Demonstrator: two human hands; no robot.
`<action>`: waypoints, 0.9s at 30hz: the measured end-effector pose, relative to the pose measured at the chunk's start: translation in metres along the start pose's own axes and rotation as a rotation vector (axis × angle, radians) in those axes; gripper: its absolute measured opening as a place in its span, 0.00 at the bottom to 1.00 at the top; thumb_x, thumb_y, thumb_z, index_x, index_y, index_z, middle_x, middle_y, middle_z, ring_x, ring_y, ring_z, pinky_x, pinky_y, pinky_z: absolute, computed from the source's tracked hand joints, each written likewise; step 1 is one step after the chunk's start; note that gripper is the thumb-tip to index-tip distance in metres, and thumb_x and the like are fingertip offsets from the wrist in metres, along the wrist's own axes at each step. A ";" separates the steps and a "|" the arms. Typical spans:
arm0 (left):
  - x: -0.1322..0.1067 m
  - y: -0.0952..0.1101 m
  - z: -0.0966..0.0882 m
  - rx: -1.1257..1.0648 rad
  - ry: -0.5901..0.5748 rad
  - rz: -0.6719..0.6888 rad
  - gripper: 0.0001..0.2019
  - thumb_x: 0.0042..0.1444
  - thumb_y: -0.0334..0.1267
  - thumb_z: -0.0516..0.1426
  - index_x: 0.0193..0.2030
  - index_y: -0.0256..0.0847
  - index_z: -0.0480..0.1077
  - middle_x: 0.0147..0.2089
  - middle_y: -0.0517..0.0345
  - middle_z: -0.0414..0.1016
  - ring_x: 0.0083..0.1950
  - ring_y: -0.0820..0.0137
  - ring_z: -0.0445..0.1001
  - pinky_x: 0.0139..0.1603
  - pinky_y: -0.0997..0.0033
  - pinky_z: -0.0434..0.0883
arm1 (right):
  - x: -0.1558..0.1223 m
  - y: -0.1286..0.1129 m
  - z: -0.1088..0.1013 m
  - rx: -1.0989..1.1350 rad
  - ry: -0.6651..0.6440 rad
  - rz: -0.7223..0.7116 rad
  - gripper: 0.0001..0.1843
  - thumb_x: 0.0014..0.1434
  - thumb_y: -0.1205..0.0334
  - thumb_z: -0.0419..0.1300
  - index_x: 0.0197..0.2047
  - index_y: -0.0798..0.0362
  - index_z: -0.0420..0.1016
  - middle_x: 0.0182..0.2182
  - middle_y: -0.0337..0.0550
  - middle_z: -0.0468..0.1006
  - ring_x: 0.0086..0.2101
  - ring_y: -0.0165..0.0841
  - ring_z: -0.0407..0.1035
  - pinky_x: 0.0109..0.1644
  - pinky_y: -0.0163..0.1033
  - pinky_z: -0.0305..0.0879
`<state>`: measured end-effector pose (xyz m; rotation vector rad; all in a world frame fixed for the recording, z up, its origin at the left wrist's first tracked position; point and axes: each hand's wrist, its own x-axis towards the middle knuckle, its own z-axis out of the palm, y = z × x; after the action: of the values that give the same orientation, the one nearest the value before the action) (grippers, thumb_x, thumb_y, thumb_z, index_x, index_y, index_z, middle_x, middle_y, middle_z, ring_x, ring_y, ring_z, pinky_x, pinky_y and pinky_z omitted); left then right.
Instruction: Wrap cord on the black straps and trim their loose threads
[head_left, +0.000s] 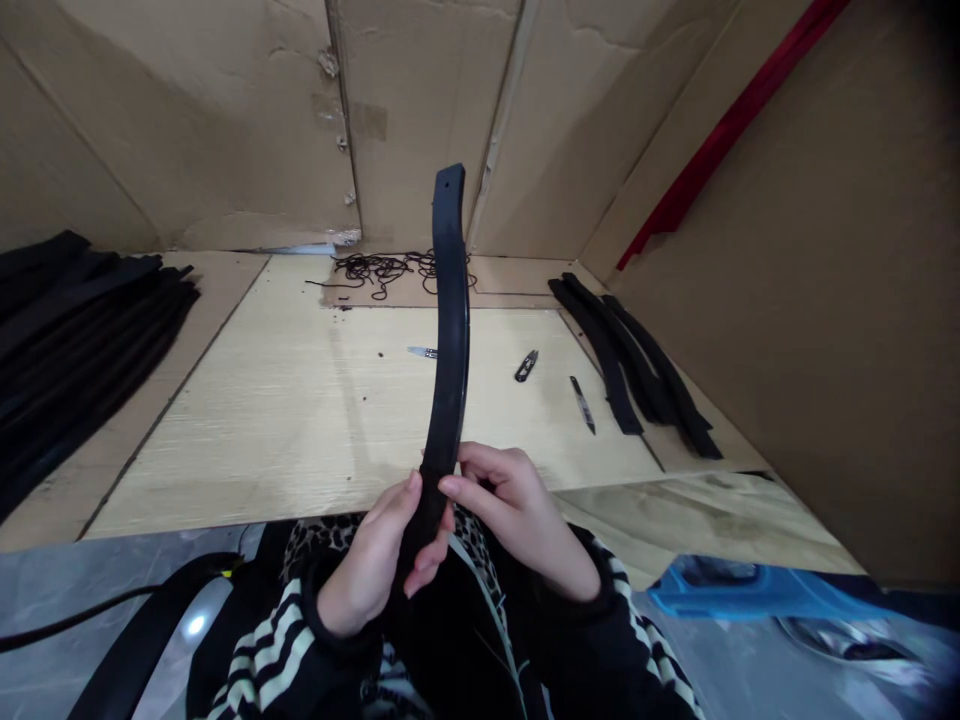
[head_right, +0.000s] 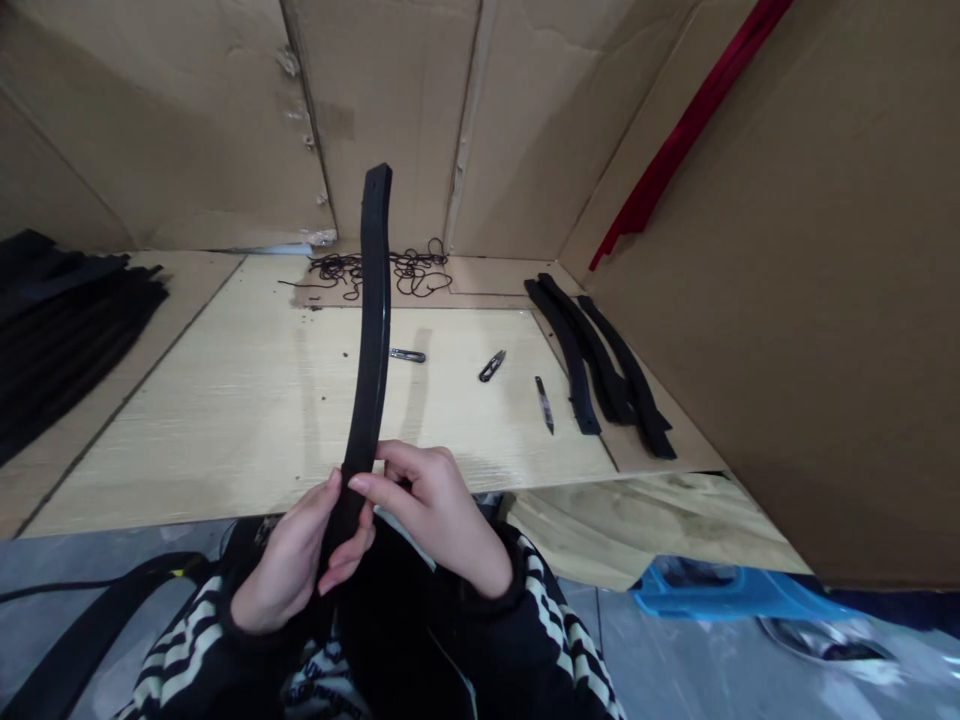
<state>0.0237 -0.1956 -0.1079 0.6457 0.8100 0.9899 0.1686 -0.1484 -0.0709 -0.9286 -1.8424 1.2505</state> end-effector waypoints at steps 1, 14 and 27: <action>-0.001 0.002 -0.001 -0.053 -0.061 -0.050 0.26 0.58 0.61 0.49 0.28 0.37 0.68 0.12 0.68 0.55 0.11 0.81 0.48 0.13 0.79 0.44 | 0.000 0.000 -0.002 0.016 -0.025 -0.028 0.10 0.59 0.59 0.61 0.31 0.57 0.73 0.17 0.30 0.58 0.19 0.23 0.51 0.23 0.31 0.49; -0.005 0.009 -0.002 -0.192 -0.157 -0.123 0.25 0.60 0.59 0.48 0.27 0.38 0.65 0.12 0.70 0.52 0.11 0.83 0.45 0.14 0.81 0.41 | -0.009 -0.005 -0.001 -0.197 0.117 -0.184 0.12 0.62 0.63 0.59 0.28 0.56 0.73 0.19 0.35 0.71 0.20 0.23 0.61 0.26 0.29 0.56; -0.007 0.010 -0.003 -0.149 -0.219 -0.169 0.25 0.58 0.60 0.49 0.25 0.39 0.65 0.11 0.69 0.50 0.11 0.82 0.43 0.13 0.80 0.40 | -0.009 -0.006 -0.010 -0.024 0.020 -0.029 0.10 0.58 0.59 0.64 0.28 0.56 0.74 0.18 0.33 0.67 0.20 0.23 0.57 0.24 0.31 0.53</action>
<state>0.0147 -0.1978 -0.0996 0.5369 0.5818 0.8017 0.1807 -0.1538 -0.0638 -0.9211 -1.8521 1.1996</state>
